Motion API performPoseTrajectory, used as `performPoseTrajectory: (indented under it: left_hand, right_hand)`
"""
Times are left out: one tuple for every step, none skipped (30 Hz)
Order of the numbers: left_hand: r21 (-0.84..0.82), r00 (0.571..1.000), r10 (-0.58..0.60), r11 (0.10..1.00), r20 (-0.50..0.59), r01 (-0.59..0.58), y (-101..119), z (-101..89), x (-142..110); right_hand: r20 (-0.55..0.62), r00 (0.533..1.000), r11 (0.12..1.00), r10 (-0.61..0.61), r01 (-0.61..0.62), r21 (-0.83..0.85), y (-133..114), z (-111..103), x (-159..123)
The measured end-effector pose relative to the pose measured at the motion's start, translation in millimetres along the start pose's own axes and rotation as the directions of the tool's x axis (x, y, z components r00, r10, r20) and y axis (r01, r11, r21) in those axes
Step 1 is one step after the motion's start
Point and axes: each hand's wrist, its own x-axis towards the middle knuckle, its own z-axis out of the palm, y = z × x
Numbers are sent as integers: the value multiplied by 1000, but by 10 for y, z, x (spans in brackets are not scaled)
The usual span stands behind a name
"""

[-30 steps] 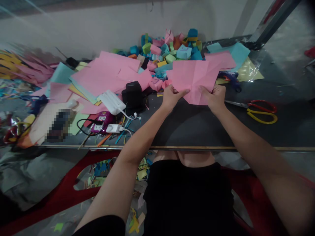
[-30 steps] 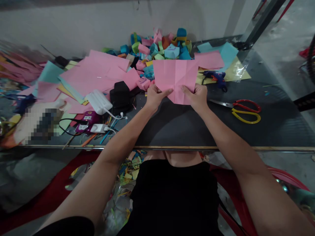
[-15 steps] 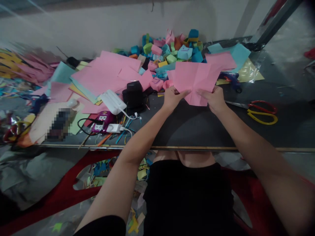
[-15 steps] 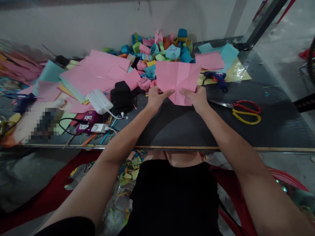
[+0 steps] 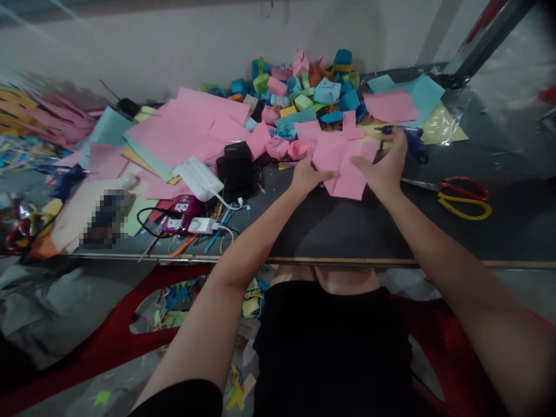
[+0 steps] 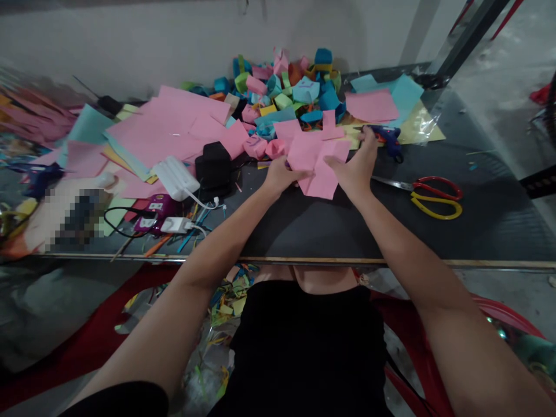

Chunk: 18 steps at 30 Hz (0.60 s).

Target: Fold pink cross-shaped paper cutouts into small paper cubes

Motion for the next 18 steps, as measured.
performPoseTrajectory:
  left_hand:
    - [53,1000,-4,999,3,4,-8,10,-13]
    - [108,1000,-1,994,-1,1,-10,21,-26]
    - [157,1000,5,988,-11,-3,-6,32,-38]
    - [198,1000,10,980,-22,-6,5,44,-51]
    - [228,999,14,974,-30,-7,18,54,-62]
    - [250,999,18,968,-37,-8,33,64,-72]
    - [271,999,27,963,-45,-14,47,74,-83]
    - [291,997,44,956,-56,-26,58,84,-94]
    - [312,995,67,949,-68,-42,67,96,-106]
    - [333,993,91,941,-80,-59,75,109,-121]
    - [355,990,109,932,-90,-70,84,123,-139]
    - [378,988,116,923,-97,-71,96,138,-160]
    - [404,989,112,913,-100,-62,113,151,-182]
    - [433,990,99,900,-100,-46,137,160,-202]
    - [466,992,84,884,-96,-30,165,160,-218]
    - [500,994,76,866,-80,-26,197,151,-227]
    - [534,996,77,844,-44,-42,227,129,-225]
    - [565,996,87,822,12,-79,254,94,-212]
  right_hand:
    - [4,998,995,-57,58,-80,-15,-40,8]
    - [41,994,984,-105,110,-143,-43,-77,6]
    - [98,985,969,-138,155,-193,-83,-107,-5]
    - [166,973,953,-158,194,-231,-127,-126,-23]
    - [238,957,940,-167,228,-256,-173,-133,-45]
    - [306,937,931,-168,253,-264,-213,-130,-69]
    - [365,917,929,-161,265,-256,-245,-117,-90]
    - [407,901,935,-149,262,-238,-267,-99,-107]
    - [431,892,945,-133,245,-216,-279,-78,-118]
    - [446,888,957,-112,217,-193,-282,-55,-123]
    - [455,886,968,-85,182,-174,-277,-35,-122]
    - [461,886,976,-54,145,-164,-267,-17,-117]
    - [467,884,980,-24,113,-164,-255,-3,-108]
    - [474,880,982,2,88,-168,-243,8,-98]
    - [479,877,983,24,68,-173,-232,15,-87]
    - [481,876,983,41,52,-177,-223,19,-76]
    - [480,876,983,53,38,-178,-217,21,-66]
    - [478,876,984,63,26,-178,-213,23,-57]
